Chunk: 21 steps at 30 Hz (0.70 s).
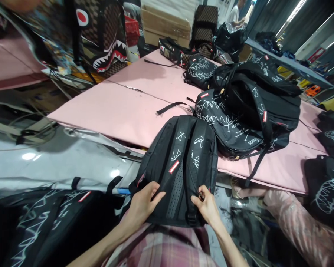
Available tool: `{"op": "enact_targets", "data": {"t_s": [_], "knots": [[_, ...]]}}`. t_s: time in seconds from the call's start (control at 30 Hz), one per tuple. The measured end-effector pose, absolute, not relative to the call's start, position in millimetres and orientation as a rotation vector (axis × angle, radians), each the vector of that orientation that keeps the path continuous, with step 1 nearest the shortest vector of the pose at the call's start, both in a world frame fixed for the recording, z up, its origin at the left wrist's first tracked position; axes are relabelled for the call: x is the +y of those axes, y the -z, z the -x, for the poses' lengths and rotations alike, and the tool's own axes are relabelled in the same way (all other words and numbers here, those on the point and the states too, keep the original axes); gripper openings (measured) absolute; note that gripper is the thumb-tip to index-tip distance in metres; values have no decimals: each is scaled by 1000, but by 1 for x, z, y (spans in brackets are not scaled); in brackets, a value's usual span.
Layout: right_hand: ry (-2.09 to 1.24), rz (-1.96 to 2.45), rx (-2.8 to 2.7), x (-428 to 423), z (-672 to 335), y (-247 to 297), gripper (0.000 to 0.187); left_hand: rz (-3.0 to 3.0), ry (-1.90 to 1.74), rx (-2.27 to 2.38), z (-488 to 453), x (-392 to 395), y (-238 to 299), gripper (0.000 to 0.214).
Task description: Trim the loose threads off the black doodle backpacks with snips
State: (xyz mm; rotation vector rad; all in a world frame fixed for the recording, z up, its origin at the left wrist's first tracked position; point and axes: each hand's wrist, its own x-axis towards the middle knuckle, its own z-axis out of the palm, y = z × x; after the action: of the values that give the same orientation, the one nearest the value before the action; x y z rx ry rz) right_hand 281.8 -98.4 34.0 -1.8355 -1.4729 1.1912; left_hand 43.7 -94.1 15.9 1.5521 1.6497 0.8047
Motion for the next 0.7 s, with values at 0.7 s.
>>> {"op": "enact_targets", "data": {"t_s": [0.7], "knots": [[-1140,1854,-1521,-96,-284,-32,25,-1694,-682,1566,-41,-86,-17,23]]}}
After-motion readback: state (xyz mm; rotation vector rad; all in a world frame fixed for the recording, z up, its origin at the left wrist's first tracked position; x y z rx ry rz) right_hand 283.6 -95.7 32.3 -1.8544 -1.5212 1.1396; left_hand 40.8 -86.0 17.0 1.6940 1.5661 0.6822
